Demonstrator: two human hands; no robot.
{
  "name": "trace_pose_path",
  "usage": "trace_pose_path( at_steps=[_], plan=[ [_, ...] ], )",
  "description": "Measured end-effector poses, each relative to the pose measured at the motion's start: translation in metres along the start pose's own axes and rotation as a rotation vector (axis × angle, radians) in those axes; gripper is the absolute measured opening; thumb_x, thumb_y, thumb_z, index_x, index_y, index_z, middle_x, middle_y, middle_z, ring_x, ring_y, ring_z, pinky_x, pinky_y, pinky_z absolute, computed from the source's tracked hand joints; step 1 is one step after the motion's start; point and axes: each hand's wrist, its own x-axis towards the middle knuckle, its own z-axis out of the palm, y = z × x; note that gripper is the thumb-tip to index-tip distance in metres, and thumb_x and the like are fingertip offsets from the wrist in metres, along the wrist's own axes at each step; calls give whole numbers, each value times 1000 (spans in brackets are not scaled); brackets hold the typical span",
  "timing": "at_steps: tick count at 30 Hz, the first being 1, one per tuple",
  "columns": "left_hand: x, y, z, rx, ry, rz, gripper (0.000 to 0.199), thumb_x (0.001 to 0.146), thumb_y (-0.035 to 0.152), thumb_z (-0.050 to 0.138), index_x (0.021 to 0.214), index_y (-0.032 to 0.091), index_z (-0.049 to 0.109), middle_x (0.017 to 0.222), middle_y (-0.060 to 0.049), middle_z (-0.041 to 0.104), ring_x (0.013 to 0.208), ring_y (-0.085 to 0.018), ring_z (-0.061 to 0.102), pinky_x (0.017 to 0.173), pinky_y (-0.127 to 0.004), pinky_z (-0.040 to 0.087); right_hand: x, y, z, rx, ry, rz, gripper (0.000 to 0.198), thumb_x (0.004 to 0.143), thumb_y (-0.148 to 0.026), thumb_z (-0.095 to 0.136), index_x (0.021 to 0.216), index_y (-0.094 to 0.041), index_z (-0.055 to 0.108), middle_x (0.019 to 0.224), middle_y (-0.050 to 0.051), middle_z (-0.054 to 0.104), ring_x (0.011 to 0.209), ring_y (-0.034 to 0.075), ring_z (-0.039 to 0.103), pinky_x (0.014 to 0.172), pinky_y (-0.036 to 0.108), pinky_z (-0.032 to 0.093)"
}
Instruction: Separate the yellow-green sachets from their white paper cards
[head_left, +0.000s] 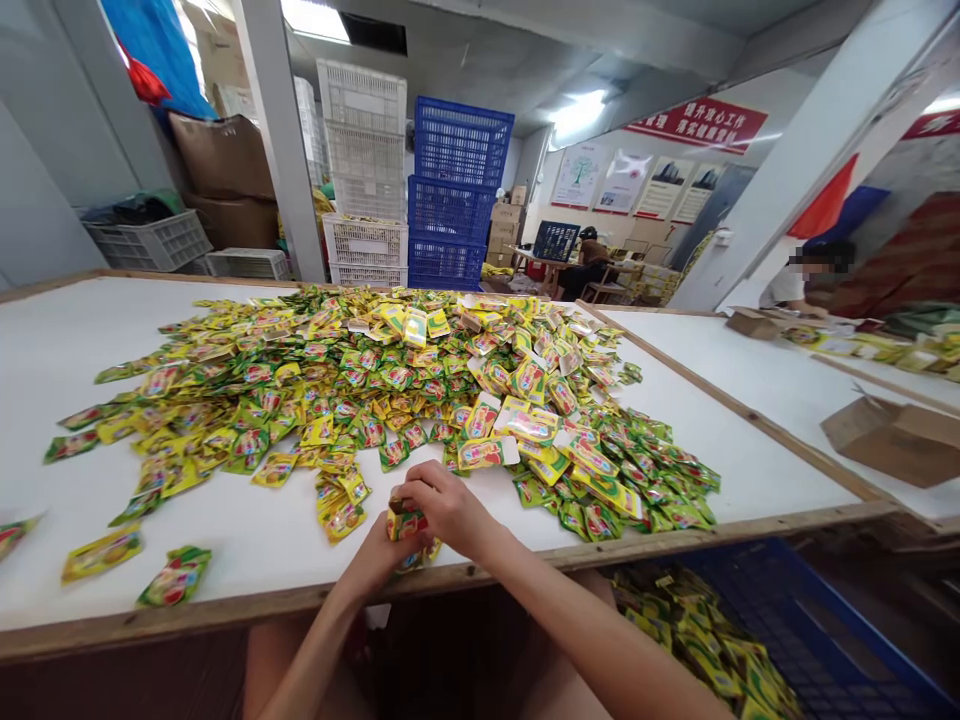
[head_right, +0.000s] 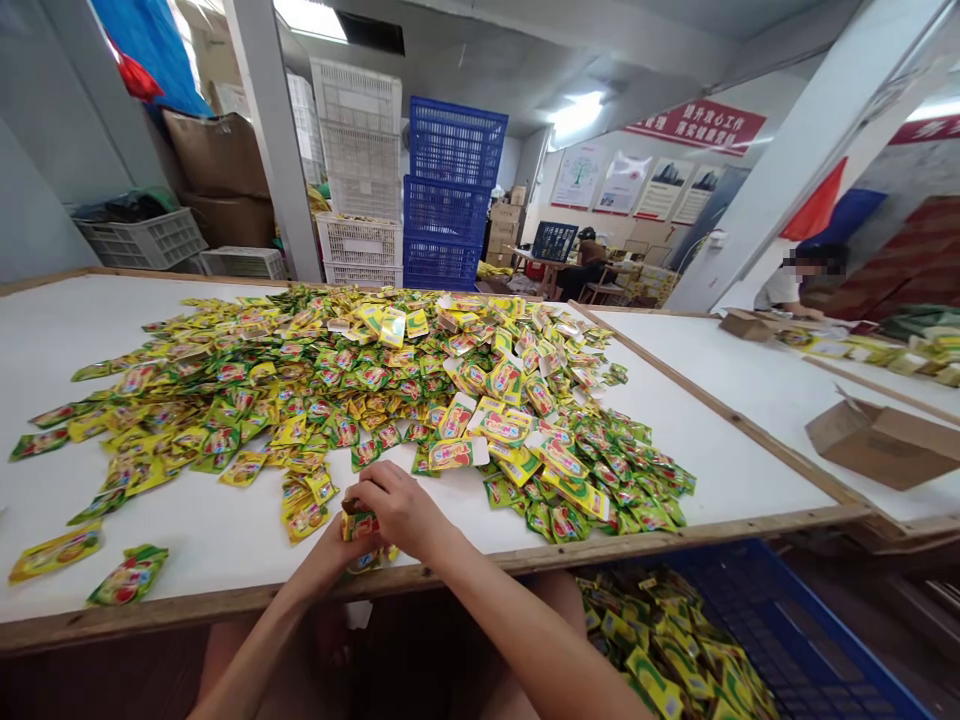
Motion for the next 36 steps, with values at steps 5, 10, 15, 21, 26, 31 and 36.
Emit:
trace_pose_path(
  at_steps=[5, 10, 15, 21, 26, 31, 36],
  plan=[
    [-1, 1, -2, -70, -3, -10, 30, 60, 29, 70, 83, 14, 58, 74, -3, 64, 70, -18, 58, 66, -29, 47, 2, 2, 4, -17, -26, -27, 23, 87, -15, 41, 104, -20, 55, 96, 8, 55, 94, 19, 49, 84, 33, 44],
    [-1, -1, -2, -114, -31, -50, 26, 64, 34, 68, 77, 13, 59, 67, -3, 65, 64, -17, 58, 64, -27, 47, -3, 4, 6, 12, 71, 105, 22, 83, -22, 52, 105, -18, 51, 98, 9, 55, 97, 21, 48, 85, 36, 42],
    [2, -6, -3, -120, 20, -45, 27, 62, 31, 69, 81, 15, 58, 71, -2, 66, 66, -16, 59, 65, -26, 47, -9, -5, 2, -55, 89, 270, 8, 81, -20, 54, 89, -18, 56, 105, 9, 50, 102, 22, 43, 87, 39, 38],
    [1, -2, -1, -67, 55, -39, 31, 61, 34, 70, 82, 14, 60, 73, -2, 67, 67, -17, 59, 65, -26, 47, -5, -10, -4, -62, 65, 323, 14, 79, -21, 57, 92, -18, 55, 101, 7, 51, 98, 21, 43, 85, 37, 37],
    [-3, 2, 1, -79, 19, -14, 30, 63, 33, 69, 85, 13, 61, 76, -3, 67, 69, -16, 58, 65, -25, 46, -3, -7, -3, -97, 78, 343, 13, 77, -23, 61, 88, -18, 56, 100, 7, 53, 96, 21, 43, 83, 36, 36],
    [-2, -3, 0, -42, 72, -43, 29, 61, 31, 70, 81, 13, 61, 73, -2, 66, 66, -16, 58, 63, -25, 47, -5, -4, 3, -84, 24, 342, 4, 78, -22, 61, 79, -19, 59, 97, 5, 54, 96, 20, 43, 83, 36, 35],
    [2, -10, -3, 2, 115, 74, 31, 62, 35, 67, 83, 12, 61, 73, -2, 66, 67, -17, 58, 63, -26, 47, -17, -6, 6, -51, -72, 330, 15, 78, -31, 60, 70, -18, 61, 100, 7, 53, 100, 21, 42, 84, 37, 36]
  ],
)
